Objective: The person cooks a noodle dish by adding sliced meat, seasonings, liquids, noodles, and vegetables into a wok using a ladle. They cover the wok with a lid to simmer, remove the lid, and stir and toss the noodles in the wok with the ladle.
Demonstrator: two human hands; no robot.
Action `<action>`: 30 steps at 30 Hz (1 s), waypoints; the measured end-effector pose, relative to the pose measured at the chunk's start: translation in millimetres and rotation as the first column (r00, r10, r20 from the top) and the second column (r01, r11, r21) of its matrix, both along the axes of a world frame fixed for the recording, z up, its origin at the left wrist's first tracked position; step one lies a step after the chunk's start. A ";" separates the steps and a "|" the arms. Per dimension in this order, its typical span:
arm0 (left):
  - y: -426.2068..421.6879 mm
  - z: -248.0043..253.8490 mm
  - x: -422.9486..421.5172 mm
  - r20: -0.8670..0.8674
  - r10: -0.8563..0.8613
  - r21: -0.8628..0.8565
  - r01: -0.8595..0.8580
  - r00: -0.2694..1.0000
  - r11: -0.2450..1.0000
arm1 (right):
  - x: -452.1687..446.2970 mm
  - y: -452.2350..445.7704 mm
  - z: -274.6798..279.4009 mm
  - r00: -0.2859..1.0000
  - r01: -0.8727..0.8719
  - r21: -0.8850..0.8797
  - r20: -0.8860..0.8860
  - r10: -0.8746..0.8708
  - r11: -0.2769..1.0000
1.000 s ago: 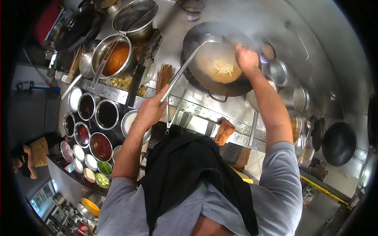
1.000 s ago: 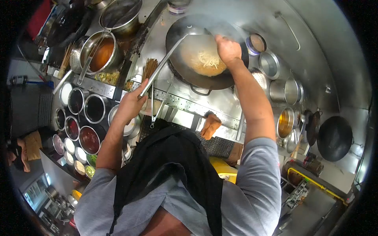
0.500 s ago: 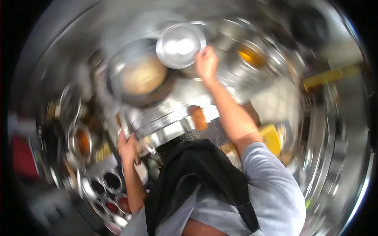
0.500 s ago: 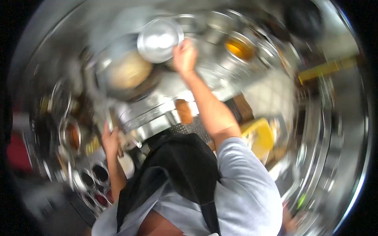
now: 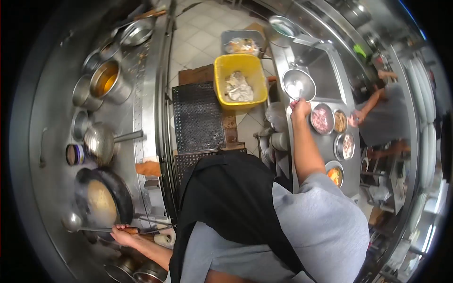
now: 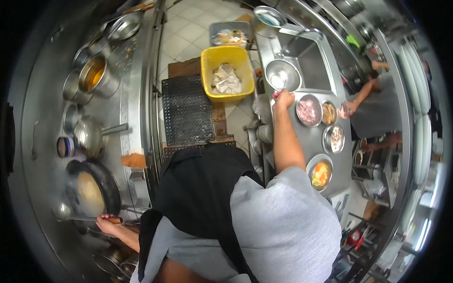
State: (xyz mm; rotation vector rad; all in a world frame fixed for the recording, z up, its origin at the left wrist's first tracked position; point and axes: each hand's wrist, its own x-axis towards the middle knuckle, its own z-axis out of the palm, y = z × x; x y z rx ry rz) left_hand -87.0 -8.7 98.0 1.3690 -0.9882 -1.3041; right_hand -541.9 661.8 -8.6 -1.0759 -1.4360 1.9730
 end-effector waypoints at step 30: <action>-26.9 28.5 -126.3 0.138 0.105 -0.253 -0.068 0.985 0.965 | 399.7 208.5 -96.6 0.772 0.633 -0.302 0.180 -0.610 0.712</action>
